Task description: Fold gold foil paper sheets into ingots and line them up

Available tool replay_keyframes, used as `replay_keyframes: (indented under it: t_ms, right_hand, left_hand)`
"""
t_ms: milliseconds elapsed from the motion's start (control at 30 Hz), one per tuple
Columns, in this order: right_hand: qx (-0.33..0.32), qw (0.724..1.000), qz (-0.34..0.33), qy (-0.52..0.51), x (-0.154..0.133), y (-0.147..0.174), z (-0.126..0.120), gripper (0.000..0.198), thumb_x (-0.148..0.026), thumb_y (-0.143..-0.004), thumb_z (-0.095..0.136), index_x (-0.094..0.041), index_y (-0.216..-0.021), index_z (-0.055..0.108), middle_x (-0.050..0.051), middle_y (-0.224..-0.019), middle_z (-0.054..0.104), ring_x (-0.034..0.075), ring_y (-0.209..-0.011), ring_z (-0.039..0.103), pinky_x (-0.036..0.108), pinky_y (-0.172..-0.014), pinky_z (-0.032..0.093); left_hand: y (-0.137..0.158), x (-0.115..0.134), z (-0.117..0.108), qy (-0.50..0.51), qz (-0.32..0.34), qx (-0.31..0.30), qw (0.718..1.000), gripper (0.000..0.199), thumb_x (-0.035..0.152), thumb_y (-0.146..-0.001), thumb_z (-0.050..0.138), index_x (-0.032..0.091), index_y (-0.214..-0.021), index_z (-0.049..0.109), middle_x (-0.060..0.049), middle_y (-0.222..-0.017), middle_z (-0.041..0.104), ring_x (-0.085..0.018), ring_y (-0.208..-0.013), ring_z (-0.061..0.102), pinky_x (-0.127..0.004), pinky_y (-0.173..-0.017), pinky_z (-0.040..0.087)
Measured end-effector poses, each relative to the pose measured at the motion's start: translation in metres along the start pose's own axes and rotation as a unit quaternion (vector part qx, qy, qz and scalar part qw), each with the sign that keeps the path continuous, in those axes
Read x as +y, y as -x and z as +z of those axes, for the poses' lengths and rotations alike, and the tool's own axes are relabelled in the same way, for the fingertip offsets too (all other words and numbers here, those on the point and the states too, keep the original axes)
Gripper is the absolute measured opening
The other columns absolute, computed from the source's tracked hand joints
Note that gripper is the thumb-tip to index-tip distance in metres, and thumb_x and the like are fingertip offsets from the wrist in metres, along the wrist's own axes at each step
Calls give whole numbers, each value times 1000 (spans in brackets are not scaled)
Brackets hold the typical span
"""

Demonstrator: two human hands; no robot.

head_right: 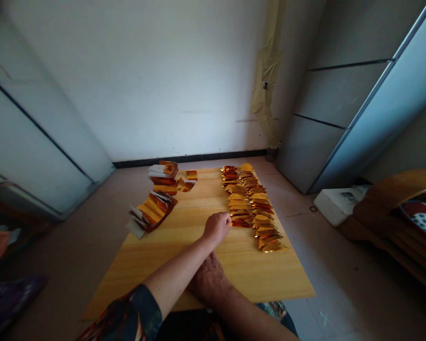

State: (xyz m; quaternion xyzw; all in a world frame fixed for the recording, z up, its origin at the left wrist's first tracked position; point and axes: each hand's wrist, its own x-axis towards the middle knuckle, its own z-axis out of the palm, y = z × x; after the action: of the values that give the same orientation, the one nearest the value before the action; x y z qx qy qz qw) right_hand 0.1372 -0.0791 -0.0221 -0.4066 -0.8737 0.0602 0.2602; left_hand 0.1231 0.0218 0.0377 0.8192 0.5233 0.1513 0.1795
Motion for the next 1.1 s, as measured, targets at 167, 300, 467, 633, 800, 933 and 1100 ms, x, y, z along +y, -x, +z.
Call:
replay_keyframes:
  t_ms: [167,300,467,633,800,933,1100]
  right_hand:
    - [4,1000,-16,-5,-6,42,-36,16,-24,-91,47,-20,-94,62,6,-94,64,19,-95,54,36,-89,42]
    - [67,998,17,0,-5,69,-65,17,-14,-91,44,-18,-86,59,4,-81,62,15,-79,55,29,-76,44]
    - [97,993,64,34,4,86,-79,21,-14,-92,41,-19,-84,59,5,-81,62,15,-78,56,30,-74,45]
    - [101,988,86,80,21,102,-85,19,-15,-92,42,-19,-91,60,7,-89,63,17,-83,57,31,-76,45]
    - [92,988,100,77,26,118,-87,16,-14,-91,44,-19,-93,59,6,-90,63,16,-84,57,31,-76,45]
    - [98,987,112,64,24,119,-86,16,-13,-91,43,-19,-93,58,7,-90,62,17,-84,56,32,-76,46]
    - [105,985,121,60,23,117,-86,16,-14,-91,44,-20,-94,58,6,-90,63,17,-84,57,33,-76,46]
  left_hand:
    - [9,-7,10,57,49,45,996,16,13,-78,52,20,-74,65,0,-76,68,-12,-70,59,-21,-65,40]
    - [15,-15,20,78,81,92,989,16,9,-77,52,18,-68,62,0,-71,65,-11,-67,57,-21,-65,39]
    - [16,-24,27,94,94,118,984,18,5,-76,52,18,-67,60,0,-70,64,-11,-67,56,-20,-66,39]
    - [15,-26,32,101,88,127,983,18,6,-77,52,18,-66,60,0,-70,63,-10,-67,56,-20,-65,39]
    - [14,-21,36,107,90,129,982,18,6,-78,52,18,-67,60,0,-71,64,-10,-69,56,-20,-66,39]
    - [12,-18,39,89,82,132,984,18,7,-78,51,17,-67,60,0,-71,64,-11,-69,57,-21,-66,40]
    - [10,-18,39,89,88,129,984,17,7,-78,52,18,-67,60,0,-71,64,-11,-69,57,-21,-66,40]
